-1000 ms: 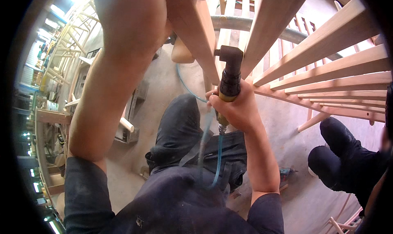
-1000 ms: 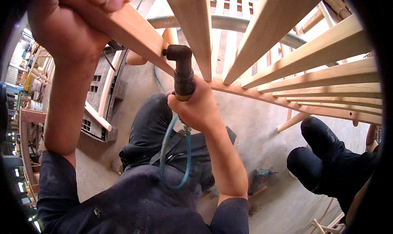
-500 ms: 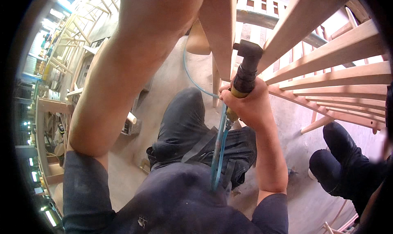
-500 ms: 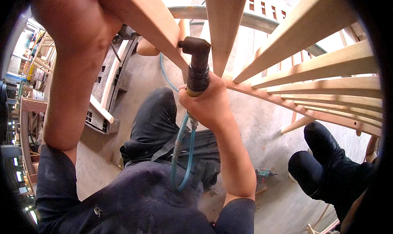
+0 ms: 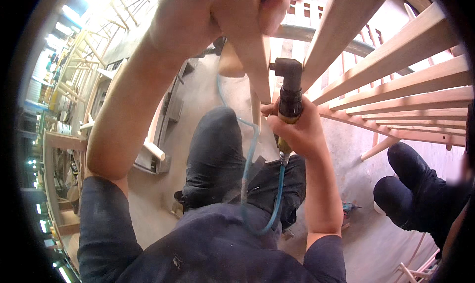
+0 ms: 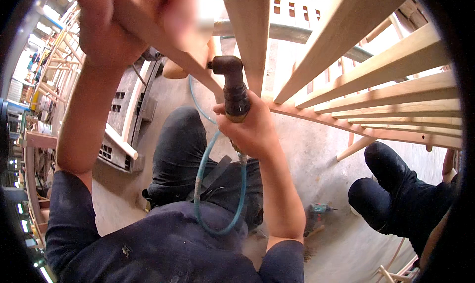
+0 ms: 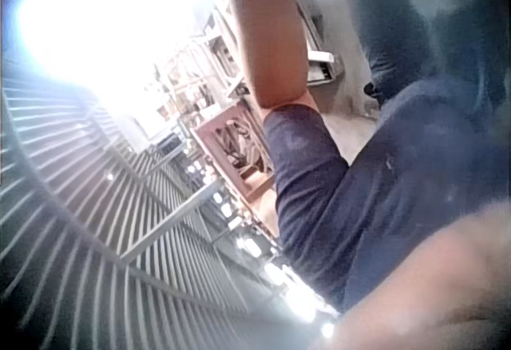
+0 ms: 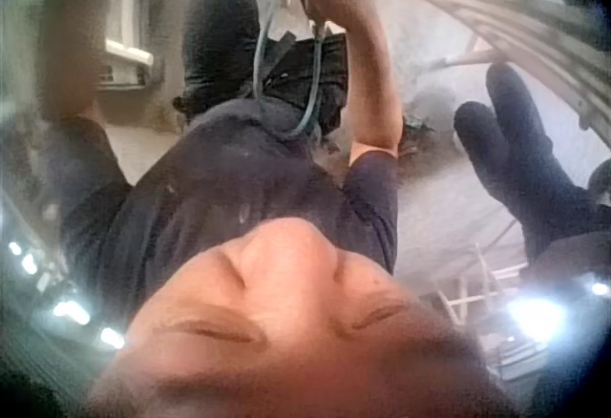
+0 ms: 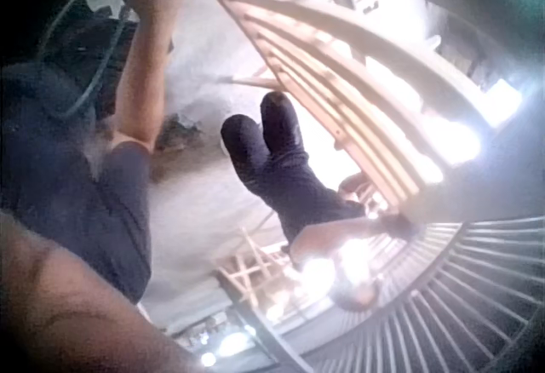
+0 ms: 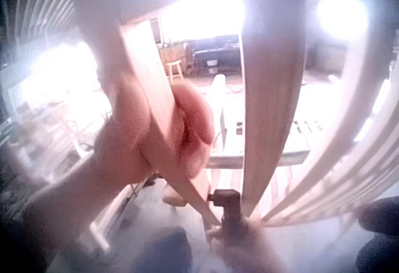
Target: The person assembles a wooden chair by securing the backrest to the frame using a metal clamp and a pneumatic nail gun. After fastening the components, the person removes the clamp and lifts the chair upright with a coworker to inspect the assembly.
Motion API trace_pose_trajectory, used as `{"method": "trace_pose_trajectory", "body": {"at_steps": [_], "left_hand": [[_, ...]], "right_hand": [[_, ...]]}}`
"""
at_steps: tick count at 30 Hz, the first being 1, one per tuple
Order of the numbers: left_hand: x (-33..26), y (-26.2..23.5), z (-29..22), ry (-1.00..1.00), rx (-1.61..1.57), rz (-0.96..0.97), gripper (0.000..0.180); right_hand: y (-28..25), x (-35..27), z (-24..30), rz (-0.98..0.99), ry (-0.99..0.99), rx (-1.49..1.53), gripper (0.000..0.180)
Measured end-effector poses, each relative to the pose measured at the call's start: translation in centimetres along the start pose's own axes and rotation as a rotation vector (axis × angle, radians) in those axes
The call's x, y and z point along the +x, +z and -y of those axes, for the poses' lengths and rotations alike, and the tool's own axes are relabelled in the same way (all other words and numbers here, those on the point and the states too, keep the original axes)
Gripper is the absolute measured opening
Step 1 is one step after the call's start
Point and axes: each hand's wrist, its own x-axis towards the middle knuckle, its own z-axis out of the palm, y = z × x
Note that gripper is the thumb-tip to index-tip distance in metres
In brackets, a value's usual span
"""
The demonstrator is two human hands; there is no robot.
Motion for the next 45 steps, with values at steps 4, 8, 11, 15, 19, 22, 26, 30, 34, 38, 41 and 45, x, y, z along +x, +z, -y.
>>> {"method": "trace_pose_trajectory", "body": {"at_steps": [4, 8, 11, 15, 19, 22, 26, 30, 34, 38, 41, 45], "left_hand": [[-2.0, -1.3, 2.1, -0.259, -0.050, 0.167, 0.091], [-2.7, -3.1, 2.2, -0.243, 0.115, 0.317, 0.092], [-1.7, -3.3, 2.4, -0.210, 0.236, 0.467, 0.071], [-1.2, -4.0, 2.5, -0.188, 0.510, 0.765, 0.051], [0.0, -4.4, 2.9, -0.162, 0.627, 0.925, 0.060], [-0.3, -4.6, 3.8, -0.216, 0.503, 0.816, 0.067], [0.0, -4.8, 4.0, -0.109, 0.565, 0.812, 0.054], [-0.1, -4.9, 4.2, -0.057, 0.521, 0.791, 0.054], [-0.5, -5.1, 4.7, 0.141, 0.553, 0.758, 0.057], [0.0, -5.0, 4.4, 0.140, 0.553, 0.779, 0.056], [-0.6, -4.9, 4.9, -0.010, 0.554, 0.792, 0.056], [-0.2, -4.6, 4.6, -0.059, 0.524, 0.798, 0.055]], "right_hand": [[0.0, 0.1, -0.1, 0.043, 0.018, 0.098, 0.032], [0.6, 0.3, 0.7, 0.061, 0.074, 0.172, 0.032], [1.1, 0.4, 0.5, 0.015, 0.031, 0.199, 0.026], [1.9, -0.1, 1.5, -0.033, 0.091, 0.183, 0.020], [1.9, -0.3, 1.7, -0.059, 0.133, 0.113, 0.017], [1.9, -0.4, 1.7, -0.048, 0.178, 0.041, 0.015], [2.1, -0.6, 2.7, -0.063, 0.228, -0.019, 0.014], [1.9, -0.8, 2.8, -0.045, 0.218, -0.035, 0.018], [1.4, -1.1, 2.9, -0.010, 0.194, -0.099, 0.024], [1.4, -1.2, 2.5, 0.003, 0.158, -0.065, 0.024], [1.4, -1.1, 3.3, -0.007, 0.184, -0.108, 0.024], [1.3, -1.1, 3.2, -0.043, 0.157, -0.163, 0.023]]}}
